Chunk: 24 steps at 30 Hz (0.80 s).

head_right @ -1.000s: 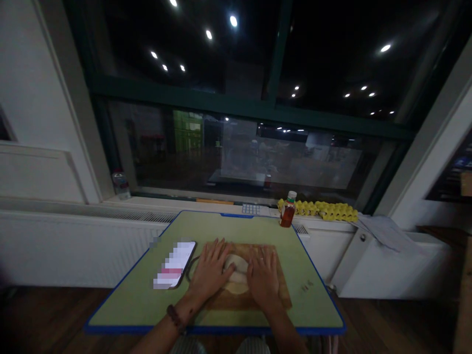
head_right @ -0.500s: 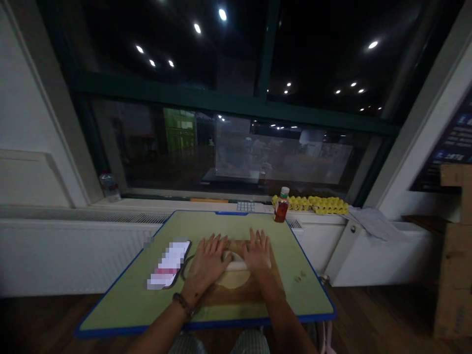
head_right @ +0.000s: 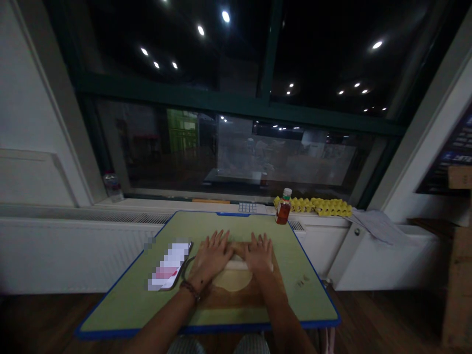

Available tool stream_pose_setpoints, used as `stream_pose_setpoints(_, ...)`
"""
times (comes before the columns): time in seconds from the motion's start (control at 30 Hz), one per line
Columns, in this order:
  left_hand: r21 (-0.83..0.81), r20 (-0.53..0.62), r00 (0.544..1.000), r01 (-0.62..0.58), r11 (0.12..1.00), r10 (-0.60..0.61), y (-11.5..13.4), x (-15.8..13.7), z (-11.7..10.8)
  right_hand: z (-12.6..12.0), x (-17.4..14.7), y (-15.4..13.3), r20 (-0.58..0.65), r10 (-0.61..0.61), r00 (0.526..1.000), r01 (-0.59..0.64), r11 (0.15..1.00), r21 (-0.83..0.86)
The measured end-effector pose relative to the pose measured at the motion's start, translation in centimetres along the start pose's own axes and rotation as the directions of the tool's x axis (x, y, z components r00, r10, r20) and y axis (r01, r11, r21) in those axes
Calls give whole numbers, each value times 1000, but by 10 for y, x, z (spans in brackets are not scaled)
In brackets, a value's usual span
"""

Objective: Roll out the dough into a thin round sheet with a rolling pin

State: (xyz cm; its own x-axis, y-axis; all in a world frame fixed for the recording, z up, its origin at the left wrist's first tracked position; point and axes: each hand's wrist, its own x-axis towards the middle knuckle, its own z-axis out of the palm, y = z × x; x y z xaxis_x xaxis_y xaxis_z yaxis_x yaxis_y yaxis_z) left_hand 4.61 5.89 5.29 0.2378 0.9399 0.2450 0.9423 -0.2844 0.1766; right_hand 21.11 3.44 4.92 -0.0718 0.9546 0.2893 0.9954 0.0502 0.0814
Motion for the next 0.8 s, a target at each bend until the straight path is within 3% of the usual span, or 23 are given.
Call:
stream_pose_setpoints(0.13,18,0,999,41,999,-41,1,10,3,1,9,0,43,21,999,-20,1000,-2)
stream_pose_setpoints(0.3,30,-82,986,-144,989,146,-2,-26,6,8,-26,-3,-53,-86,995,86,996,9)
stream_pose_setpoints(0.47,27,-127,951,-280,960,281,-7,-57,-3,6,-50,-12,-160,54,986,-42,996,80)
stream_pose_setpoints(0.57,24,-112,955,-275,961,275,-7,-46,-2,4,-41,-13,-123,66,990,-54,994,97)
stream_pose_setpoints(0.73,10,23,988,-152,988,152,-3,-13,8,5,-18,-10,-28,61,998,-58,994,97)
stream_pose_setpoints(0.8,2,31,985,-168,986,168,-4,-13,9,7,-18,-11,-26,73,997,-69,992,106)
